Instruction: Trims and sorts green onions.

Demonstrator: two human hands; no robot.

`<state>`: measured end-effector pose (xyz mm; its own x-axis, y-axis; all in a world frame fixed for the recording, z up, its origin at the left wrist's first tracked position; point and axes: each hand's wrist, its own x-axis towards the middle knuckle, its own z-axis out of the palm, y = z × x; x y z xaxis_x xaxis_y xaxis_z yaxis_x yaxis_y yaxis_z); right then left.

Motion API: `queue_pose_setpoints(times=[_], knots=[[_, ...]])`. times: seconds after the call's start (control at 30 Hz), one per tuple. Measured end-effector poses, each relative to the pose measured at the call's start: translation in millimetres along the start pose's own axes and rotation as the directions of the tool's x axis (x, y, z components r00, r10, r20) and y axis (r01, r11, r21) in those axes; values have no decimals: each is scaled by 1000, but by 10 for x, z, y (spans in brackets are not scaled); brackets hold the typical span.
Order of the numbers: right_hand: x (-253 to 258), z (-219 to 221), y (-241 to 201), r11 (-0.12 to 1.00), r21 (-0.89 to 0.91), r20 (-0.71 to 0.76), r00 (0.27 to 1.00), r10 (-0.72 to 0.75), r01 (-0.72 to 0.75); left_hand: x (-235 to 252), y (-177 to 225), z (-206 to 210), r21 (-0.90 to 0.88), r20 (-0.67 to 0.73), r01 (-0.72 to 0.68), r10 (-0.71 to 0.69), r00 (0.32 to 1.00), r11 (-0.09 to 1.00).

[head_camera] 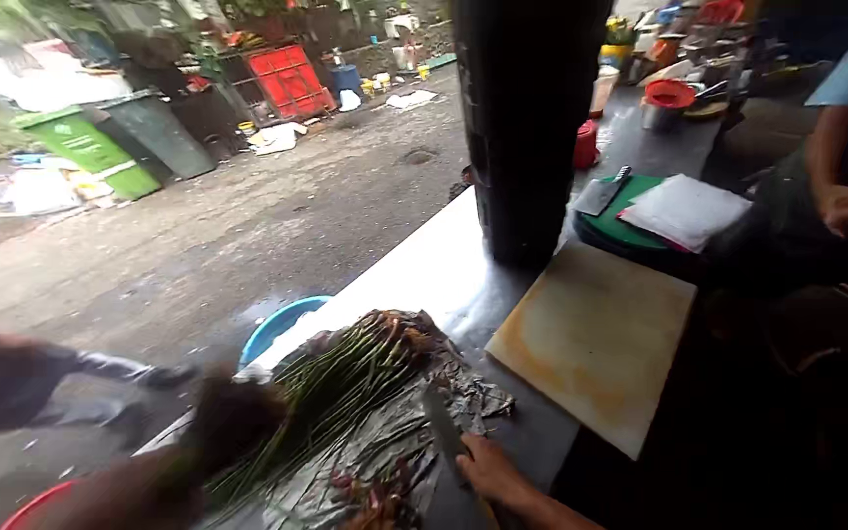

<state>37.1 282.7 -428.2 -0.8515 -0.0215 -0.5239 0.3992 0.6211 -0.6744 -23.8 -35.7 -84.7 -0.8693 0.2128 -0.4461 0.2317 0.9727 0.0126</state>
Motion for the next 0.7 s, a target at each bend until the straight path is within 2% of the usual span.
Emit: queue_pose_setpoints(times=[0.03, 0.1, 0.17, 0.23, 0.33, 0.47, 0.7], knots=[[-55, -57, -50, 1000, 2, -39, 999, -14, 14, 157, -155, 378, 6, 71, 11, -11, 997, 1000], [-154, -137, -121, 996, -35, -141, 986, -88, 84, 287, -287, 1078, 23, 184, 161, -162, 969, 987], [-227, -207, -168, 979, -88, -252, 947, -199, 182, 294, -263, 1521, 45, 286, 287, -287, 914, 957], [-333, -261, -252, 957, -126, -286, 915, -286, 260, 273, -235, 1829, 97, 330, 353, -364, 871, 931], [-593, -227, -576, 927, -164, -183, 913, -364, 337, 246, -226, 2133, 121, 343, 401, -418, 841, 908], [-897, 77, -936, 869, -255, 5, 899, -438, 425, 293, -206, 2442, 83, 309, 448, -450, 838, 890], [-1134, 556, -1045, 807, -349, 156, 878, -452, 477, 209, -96, 2641, 88, 251, 494, -499, 829, 865]])
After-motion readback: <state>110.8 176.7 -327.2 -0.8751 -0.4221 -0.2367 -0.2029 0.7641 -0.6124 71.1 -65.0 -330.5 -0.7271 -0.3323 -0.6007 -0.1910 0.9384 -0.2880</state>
